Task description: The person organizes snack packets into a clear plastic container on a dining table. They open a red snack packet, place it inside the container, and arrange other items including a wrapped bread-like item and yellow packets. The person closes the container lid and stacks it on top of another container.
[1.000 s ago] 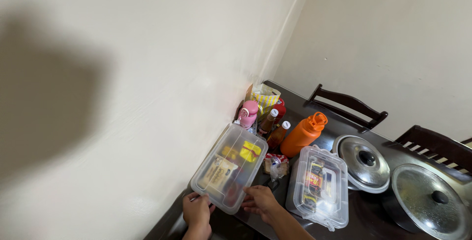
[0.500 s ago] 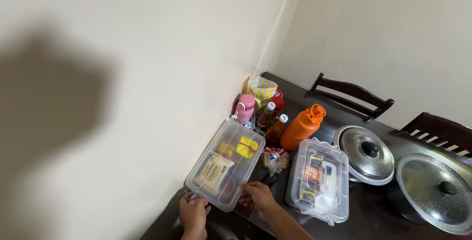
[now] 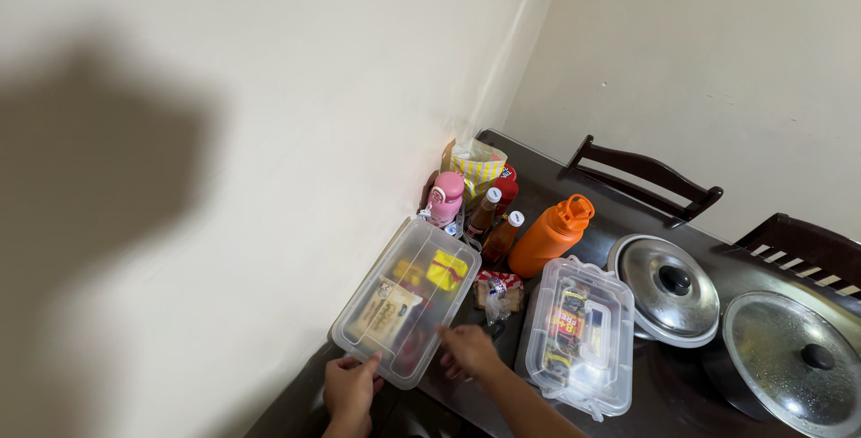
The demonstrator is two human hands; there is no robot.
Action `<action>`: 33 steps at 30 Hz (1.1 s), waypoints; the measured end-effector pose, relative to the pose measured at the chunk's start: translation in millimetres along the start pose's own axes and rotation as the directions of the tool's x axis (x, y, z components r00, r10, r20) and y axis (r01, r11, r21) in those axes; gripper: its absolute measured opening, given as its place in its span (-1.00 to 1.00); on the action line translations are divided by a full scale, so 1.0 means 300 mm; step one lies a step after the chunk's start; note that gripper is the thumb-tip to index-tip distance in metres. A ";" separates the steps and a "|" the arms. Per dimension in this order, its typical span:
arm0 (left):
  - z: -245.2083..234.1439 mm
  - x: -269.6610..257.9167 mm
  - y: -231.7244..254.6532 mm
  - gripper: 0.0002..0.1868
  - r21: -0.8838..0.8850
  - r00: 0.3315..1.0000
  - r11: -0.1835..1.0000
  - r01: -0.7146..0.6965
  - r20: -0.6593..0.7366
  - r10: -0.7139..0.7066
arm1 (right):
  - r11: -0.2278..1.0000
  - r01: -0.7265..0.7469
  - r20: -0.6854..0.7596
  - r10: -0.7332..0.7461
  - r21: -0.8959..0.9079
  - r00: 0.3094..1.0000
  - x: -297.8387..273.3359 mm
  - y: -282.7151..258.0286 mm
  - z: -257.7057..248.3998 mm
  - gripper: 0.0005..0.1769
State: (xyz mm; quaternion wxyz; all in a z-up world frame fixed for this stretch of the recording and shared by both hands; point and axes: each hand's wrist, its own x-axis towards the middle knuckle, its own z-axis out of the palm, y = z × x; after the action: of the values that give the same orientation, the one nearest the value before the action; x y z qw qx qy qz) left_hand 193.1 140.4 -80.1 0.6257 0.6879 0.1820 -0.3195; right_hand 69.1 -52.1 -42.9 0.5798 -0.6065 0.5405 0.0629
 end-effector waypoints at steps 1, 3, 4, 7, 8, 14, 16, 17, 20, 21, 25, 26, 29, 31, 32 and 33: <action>-0.001 0.027 -0.019 -0.45 -0.021 1.000 1.000 0.016 0.017 -0.016 | 0.992 0.013 -0.073 -0.022 -0.122 0.997 0.012 -0.011 -0.021 -0.46; -0.006 0.087 -0.065 -0.45 -0.064 0.998 0.997 0.046 0.053 -0.043 | 0.905 0.201 -0.387 -0.350 -0.374 0.853 0.017 -0.020 -0.067 -0.64; -0.007 0.119 -0.089 -0.45 -0.059 0.998 0.998 0.036 0.053 -0.033 | 0.822 0.249 -0.486 -0.516 -0.512 0.705 0.020 -0.033 -0.094 -0.70; 0.004 0.199 -0.174 -0.46 -0.039 0.999 0.999 0.037 0.017 -0.037 | 0.711 0.209 -0.439 -0.609 -0.672 0.661 0.035 -0.078 -0.185 -0.33; 0.011 0.215 -0.195 -0.46 -0.031 0.998 0.998 0.056 -0.024 -0.057 | 0.690 0.222 -0.364 -0.594 -0.690 0.717 0.052 -0.089 -0.210 -0.26; -0.002 0.285 -0.336 -0.50 -0.269 0.990 0.953 0.139 0.054 -0.129 | 0.641 0.296 -0.054 -0.468 -0.708 0.882 0.248 -0.044 -0.286 -0.12; -0.012 0.290 -0.332 -0.51 -0.316 0.992 0.942 0.117 0.077 -0.097 | 0.668 0.276 -0.064 -0.437 -0.691 0.897 0.285 -0.035 -0.288 -0.18; -0.011 0.288 -0.319 -0.49 -0.342 0.994 0.935 0.095 0.075 -0.074 | 0.675 0.260 -0.066 -0.417 -0.691 0.906 0.301 -0.043 -0.289 -0.22; -0.029 0.255 -0.258 -0.47 -0.311 0.998 0.948 0.069 0.022 -0.065 | 0.654 0.240 -0.115 -0.451 -0.717 0.885 0.310 -0.034 -0.294 -0.46; -0.029 0.243 -0.234 -0.46 -0.283 0.997 0.957 0.068 -0.002 -0.071 | 0.614 0.260 -0.147 -0.532 -0.745 0.834 0.308 -0.044 -0.288 -0.60; -0.020 0.224 -0.212 -0.43 -0.239 0.999 0.971 0.032 -0.015 -0.036 | 0.622 0.426 -0.300 -0.734 -0.657 0.609 0.295 -0.139 -0.270 -0.74; -0.013 0.218 -0.229 -0.40 -0.237 0.998 0.971 0.022 -0.046 -0.034 | 0.581 0.530 -0.237 -0.780 -0.617 0.579 0.306 -0.170 -0.268 -0.68; -0.008 0.213 -0.283 -0.35 -0.212 0.994 0.977 -0.011 -0.109 -0.012 | 0.520 0.678 -0.046 -0.809 -0.520 0.586 0.378 -0.263 -0.253 -0.58; 0.001 0.203 -0.283 -0.34 -0.175 0.986 0.984 -0.040 -0.168 0.011 | 0.585 0.595 0.106 -0.658 -0.551 0.746 0.425 -0.311 -0.226 -0.59; 0.009 0.186 -0.281 -0.34 -0.148 0.977 0.987 -0.056 -0.213 0.023 | 0.610 0.575 0.092 -0.638 -0.545 0.764 0.443 -0.327 -0.216 -0.61; 0.016 0.169 -0.274 -0.34 -0.121 0.966 0.990 -0.070 -0.257 0.037 | 0.634 0.554 0.078 -0.618 -0.539 0.782 0.457 -0.342 -0.206 -0.62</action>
State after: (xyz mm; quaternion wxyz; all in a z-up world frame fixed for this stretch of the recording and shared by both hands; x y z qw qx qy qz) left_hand 175.8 140.5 -175.2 0.6488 0.6860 0.2623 -0.1992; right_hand 165.8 -206.0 -54.2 0.3439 -0.8876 0.3061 -0.0158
